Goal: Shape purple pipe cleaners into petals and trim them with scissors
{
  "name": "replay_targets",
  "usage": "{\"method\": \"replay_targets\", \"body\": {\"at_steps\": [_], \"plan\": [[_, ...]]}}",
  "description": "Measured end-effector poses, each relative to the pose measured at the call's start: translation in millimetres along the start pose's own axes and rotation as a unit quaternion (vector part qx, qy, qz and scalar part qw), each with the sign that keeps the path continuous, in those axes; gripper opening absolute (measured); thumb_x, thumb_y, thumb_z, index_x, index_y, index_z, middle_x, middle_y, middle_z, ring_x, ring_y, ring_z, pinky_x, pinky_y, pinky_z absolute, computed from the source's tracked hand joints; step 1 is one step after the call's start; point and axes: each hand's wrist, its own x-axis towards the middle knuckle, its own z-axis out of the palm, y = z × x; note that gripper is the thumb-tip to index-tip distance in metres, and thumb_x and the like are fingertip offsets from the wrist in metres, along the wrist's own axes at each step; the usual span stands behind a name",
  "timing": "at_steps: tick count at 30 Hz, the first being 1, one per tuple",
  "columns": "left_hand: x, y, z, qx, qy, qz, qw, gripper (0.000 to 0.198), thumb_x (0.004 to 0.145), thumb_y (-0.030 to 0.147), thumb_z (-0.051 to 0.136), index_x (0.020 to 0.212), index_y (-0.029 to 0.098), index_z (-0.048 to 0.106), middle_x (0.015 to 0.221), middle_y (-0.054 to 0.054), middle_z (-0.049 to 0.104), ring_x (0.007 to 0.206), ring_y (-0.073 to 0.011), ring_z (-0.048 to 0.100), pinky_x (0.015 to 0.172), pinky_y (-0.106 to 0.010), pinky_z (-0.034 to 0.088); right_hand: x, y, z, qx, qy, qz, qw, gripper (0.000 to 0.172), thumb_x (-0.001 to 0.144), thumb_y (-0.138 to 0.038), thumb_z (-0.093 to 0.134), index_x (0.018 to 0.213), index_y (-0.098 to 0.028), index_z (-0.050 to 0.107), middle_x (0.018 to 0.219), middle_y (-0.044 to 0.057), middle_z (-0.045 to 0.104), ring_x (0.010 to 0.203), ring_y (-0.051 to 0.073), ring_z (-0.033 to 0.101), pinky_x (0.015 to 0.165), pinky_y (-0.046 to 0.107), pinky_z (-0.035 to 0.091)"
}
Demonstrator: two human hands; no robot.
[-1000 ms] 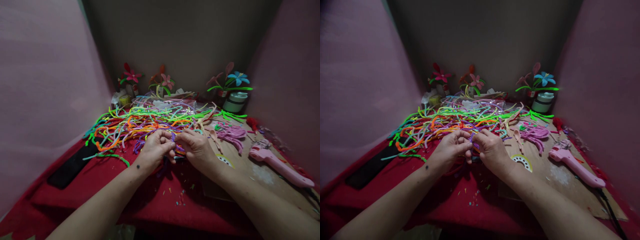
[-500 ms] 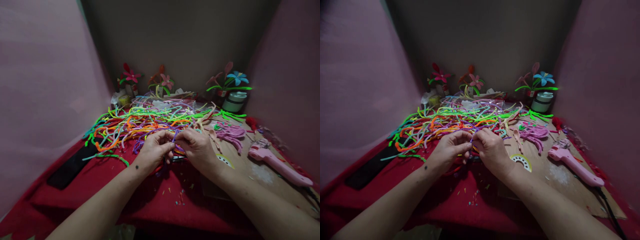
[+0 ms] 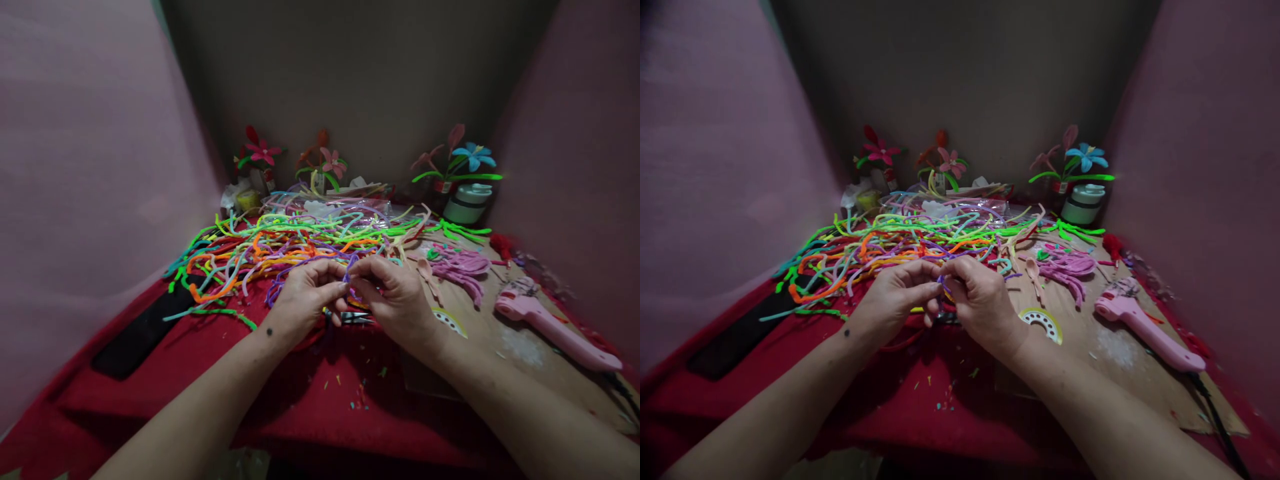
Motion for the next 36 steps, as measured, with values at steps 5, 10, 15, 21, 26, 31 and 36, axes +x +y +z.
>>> {"method": "replay_targets", "body": {"at_steps": [5, 10, 15, 21, 26, 31, 36], "plan": [[0.3, -1.4, -0.3, -0.005, -0.001, 0.010, 1.000, 0.015, 0.071, 0.019, 0.063, 0.082, 0.011, 0.056, 0.061, 0.000, 0.059, 0.046, -0.0096, 0.055, 0.042, -0.022, 0.049, 2.8, -1.9, -1.4, 0.028, 0.048, 0.058, 0.997, 0.010, 0.077, -0.014, 0.055, 0.085, -0.019, 0.056, 0.078, 0.002, 0.056, 0.067, 0.012, 0.051, 0.062, 0.026, 0.043], [1.3, -0.8, -1.5, -0.016, -0.023, 0.021, 0.999, 0.014, 0.075, 0.020, 0.061, 0.085, 0.012, 0.056, 0.058, 0.001, 0.061, 0.046, -0.0101, 0.057, 0.047, -0.023, 0.051, 14.8, 4.8, -7.1, 0.352, 0.065, 0.378, 0.854, 0.021, 0.071, -0.034, 0.064, 0.082, -0.016, 0.058, 0.075, 0.003, 0.057, 0.058, 0.011, 0.051, 0.050, 0.024, 0.042], [0.6, -2.1, -2.5, 0.008, -0.085, 0.011, 0.996, 0.012, 0.080, 0.020, 0.054, 0.085, 0.011, 0.058, 0.063, -0.002, 0.065, 0.050, -0.0107, 0.061, 0.053, -0.022, 0.050, 14.2, 8.8, -2.4, 0.515, -0.012, 0.403, 0.757, 0.016, 0.068, -0.027, 0.068, 0.066, -0.014, 0.059, 0.058, 0.000, 0.056, 0.050, 0.009, 0.050, 0.048, 0.022, 0.041], [3.0, -1.0, -5.0, 0.051, -0.059, -0.024, 0.997, 0.009, 0.077, 0.021, 0.053, 0.081, 0.013, 0.052, 0.052, 0.000, 0.062, 0.039, -0.0111, 0.056, 0.041, -0.020, 0.045, 11.9, 7.8, 1.0, 0.529, 0.025, 0.407, 0.744, 0.021, 0.064, -0.026, 0.071, 0.060, -0.013, 0.055, 0.052, -0.003, 0.053, 0.045, 0.007, 0.047, 0.046, 0.020, 0.039], [5.2, 0.1, -2.5, 0.130, -0.023, -0.068, 0.989, 0.006, 0.075, 0.021, 0.051, 0.073, 0.016, 0.048, 0.044, 0.003, 0.058, 0.029, -0.0079, 0.046, 0.033, -0.017, 0.037, 10.0, 6.4, 3.4, 0.492, 0.020, 0.429, 0.757, 0.025, 0.065, -0.033, 0.070, 0.061, -0.014, 0.054, 0.054, -0.001, 0.055, 0.047, 0.009, 0.050, 0.049, 0.023, 0.041], [4.9, 0.6, -4.9, 0.175, -0.011, -0.072, 0.982, 0.007, 0.073, 0.023, 0.052, 0.070, 0.016, 0.050, 0.045, 0.002, 0.058, 0.028, -0.0074, 0.044, 0.031, -0.016, 0.033, 8.9, 4.1, 4.3, 0.499, 0.009, 0.419, 0.759, 0.027, 0.065, -0.036, 0.069, 0.061, -0.015, 0.053, 0.053, -0.001, 0.055, 0.046, 0.009, 0.049, 0.048, 0.023, 0.039], [5.8, 2.5, -13.7, 0.212, -0.019, -0.071, 0.975, 0.010, 0.072, 0.026, 0.055, 0.071, 0.017, 0.055, 0.046, 0.003, 0.057, 0.031, -0.0085, 0.045, 0.034, -0.018, 0.035, 10.4, 4.8, 2.9, 0.511, 0.025, 0.414, 0.753, 0.024, 0.065, -0.031, 0.070, 0.062, -0.015, 0.053, 0.052, -0.003, 0.054, 0.045, 0.007, 0.047, 0.046, 0.021, 0.038]]}}
